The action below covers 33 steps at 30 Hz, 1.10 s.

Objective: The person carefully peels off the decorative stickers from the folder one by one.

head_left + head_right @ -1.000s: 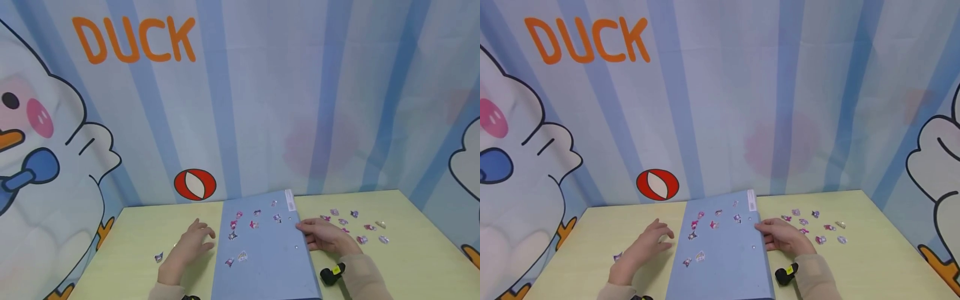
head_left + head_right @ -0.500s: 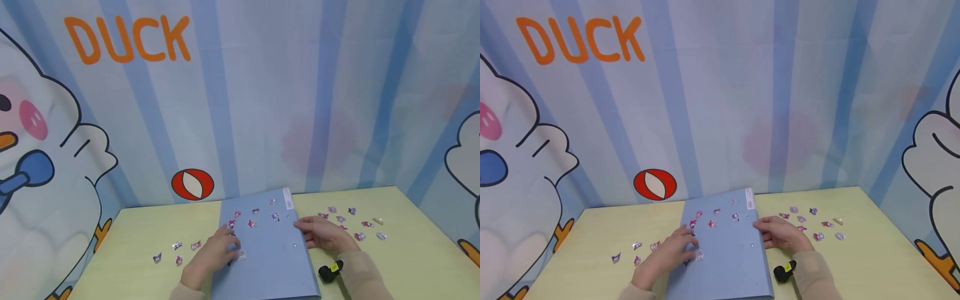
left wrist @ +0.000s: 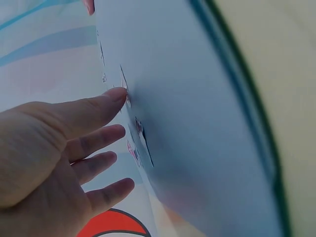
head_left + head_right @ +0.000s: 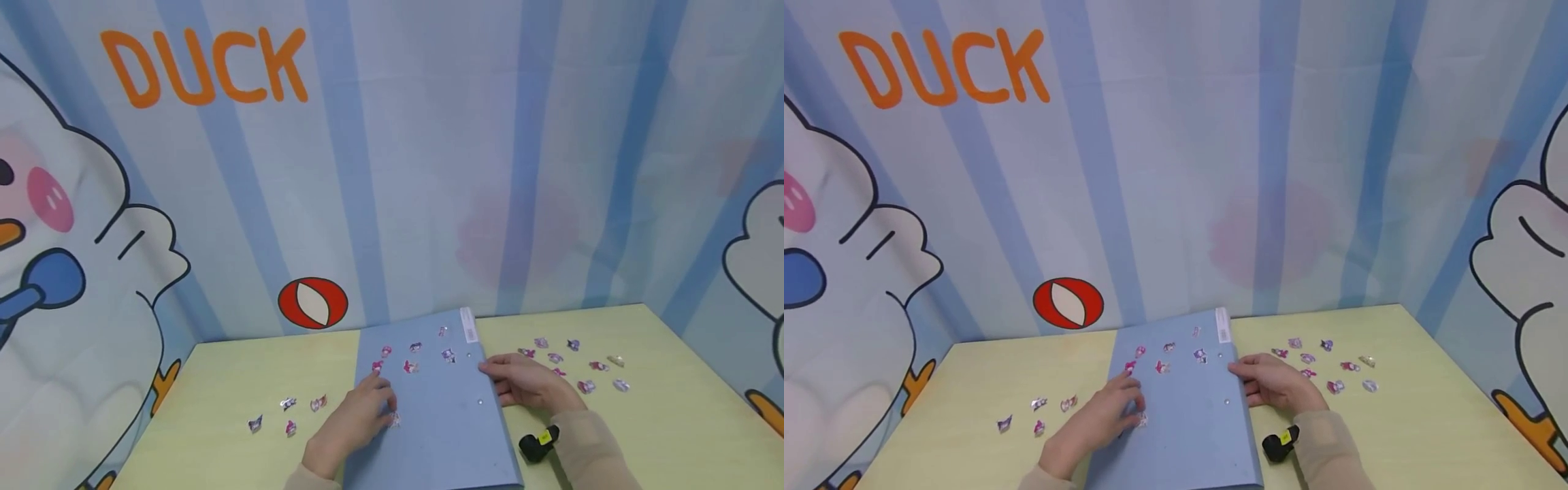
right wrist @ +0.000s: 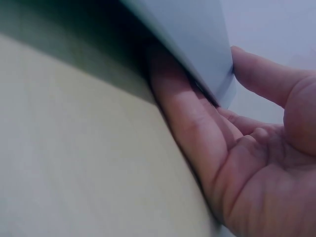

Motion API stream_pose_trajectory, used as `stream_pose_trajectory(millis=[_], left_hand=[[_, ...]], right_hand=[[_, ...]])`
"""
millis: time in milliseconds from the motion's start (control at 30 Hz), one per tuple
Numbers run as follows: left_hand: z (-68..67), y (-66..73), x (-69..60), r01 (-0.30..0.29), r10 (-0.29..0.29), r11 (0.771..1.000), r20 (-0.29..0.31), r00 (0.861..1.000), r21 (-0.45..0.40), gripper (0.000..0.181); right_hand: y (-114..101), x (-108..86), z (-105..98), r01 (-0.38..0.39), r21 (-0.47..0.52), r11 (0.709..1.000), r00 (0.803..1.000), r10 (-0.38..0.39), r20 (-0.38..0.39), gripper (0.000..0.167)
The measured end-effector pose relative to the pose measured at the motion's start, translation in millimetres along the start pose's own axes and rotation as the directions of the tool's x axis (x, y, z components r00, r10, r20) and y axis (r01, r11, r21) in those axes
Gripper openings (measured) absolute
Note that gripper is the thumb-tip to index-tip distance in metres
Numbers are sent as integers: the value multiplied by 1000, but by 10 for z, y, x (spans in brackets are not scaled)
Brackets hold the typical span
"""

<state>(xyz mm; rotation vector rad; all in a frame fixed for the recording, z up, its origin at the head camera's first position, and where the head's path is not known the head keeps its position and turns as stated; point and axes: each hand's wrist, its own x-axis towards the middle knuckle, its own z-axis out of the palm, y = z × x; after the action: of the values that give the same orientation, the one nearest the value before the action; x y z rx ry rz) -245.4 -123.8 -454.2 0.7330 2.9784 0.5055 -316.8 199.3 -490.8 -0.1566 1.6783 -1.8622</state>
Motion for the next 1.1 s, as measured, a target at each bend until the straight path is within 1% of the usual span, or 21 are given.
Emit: stream_pose_trajectory(millis=[267,433,500,667,733,867,1100], left_hand=[[18,13,17,1,-1,1000,-4,1000,-8,19],[15,11,19,-32,33,999,-29,999,24,18],[16,9,18,-33,34,999,-34,999,29,16],[34,1,22,-9,9,1000,-15,1000,11,18],[39,0,25,-10,10,1000,-17,1000,6,20],[37,-9,44,-33,33,999,-41,999,9,21],[32,2,34,-71,74,997,-91,993,36,21]], right_hand=[[-1,3,-9,2,0,1000,1000,-2,-12,38],[-8,0,-9,3,3,1000,1000,-3,-11,38],[-10,3,-7,4,4,1000,1000,-4,-10,37],[-6,8,2,0,3,1000,1000,0,-10,37],[-5,11,4,-1,-1,1000,1000,1,-11,37],[-7,19,-1,4,-6,1000,1000,-4,-16,38],[6,13,-13,-8,4,1000,1000,8,-7,38]])
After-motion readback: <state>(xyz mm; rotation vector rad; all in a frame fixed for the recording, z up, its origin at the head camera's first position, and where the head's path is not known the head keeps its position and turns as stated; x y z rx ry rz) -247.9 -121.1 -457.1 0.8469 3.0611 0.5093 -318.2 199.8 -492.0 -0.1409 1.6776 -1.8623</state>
